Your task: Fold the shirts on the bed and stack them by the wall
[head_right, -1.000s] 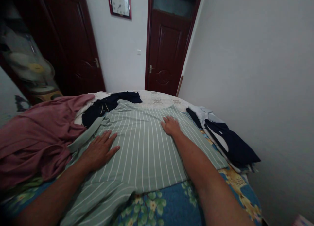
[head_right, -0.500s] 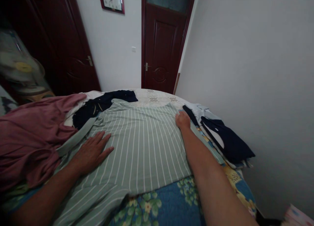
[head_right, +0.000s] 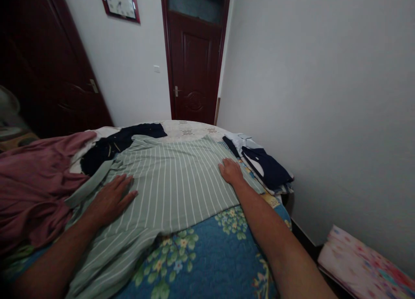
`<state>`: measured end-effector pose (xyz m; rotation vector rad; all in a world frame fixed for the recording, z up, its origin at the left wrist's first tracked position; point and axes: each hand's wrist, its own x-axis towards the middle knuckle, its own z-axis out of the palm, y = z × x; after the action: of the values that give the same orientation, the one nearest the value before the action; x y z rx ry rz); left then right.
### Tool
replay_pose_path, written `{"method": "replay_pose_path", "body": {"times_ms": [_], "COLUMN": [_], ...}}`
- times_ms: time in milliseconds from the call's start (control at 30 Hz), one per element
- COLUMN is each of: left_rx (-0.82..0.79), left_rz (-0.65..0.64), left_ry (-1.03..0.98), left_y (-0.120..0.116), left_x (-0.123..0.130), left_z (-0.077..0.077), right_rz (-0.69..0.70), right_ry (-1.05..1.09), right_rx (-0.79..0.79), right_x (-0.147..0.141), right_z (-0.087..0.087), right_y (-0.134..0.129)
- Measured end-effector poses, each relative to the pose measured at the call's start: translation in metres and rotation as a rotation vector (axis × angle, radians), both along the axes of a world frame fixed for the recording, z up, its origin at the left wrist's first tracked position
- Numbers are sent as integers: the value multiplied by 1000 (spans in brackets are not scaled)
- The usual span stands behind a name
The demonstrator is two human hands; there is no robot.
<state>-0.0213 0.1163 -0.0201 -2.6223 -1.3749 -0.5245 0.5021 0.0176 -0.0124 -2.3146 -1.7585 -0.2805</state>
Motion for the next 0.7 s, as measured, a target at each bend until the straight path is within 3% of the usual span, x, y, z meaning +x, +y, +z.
{"method": "replay_pose_path", "body": {"times_ms": [233,400,567,700], "left_rx": [-67,-146,-393,-552], "left_rz": [-49,-50,-29,-67], "left_ry": [16,-68,-307,-480], "left_y": [-14,-58,-101,-135], "left_x": [-9,-31,-60,-76], "left_z": [5,15,34,54], "right_rz": [-12,-8,62,112], "right_ry": [-21,-59,-86,-58], "right_rx": [-5,-9,157,302], "right_x": [10,25,48,44], "right_z": [0,-10,-29,-26], "right_y": [-64,-101,-111,-108]}}
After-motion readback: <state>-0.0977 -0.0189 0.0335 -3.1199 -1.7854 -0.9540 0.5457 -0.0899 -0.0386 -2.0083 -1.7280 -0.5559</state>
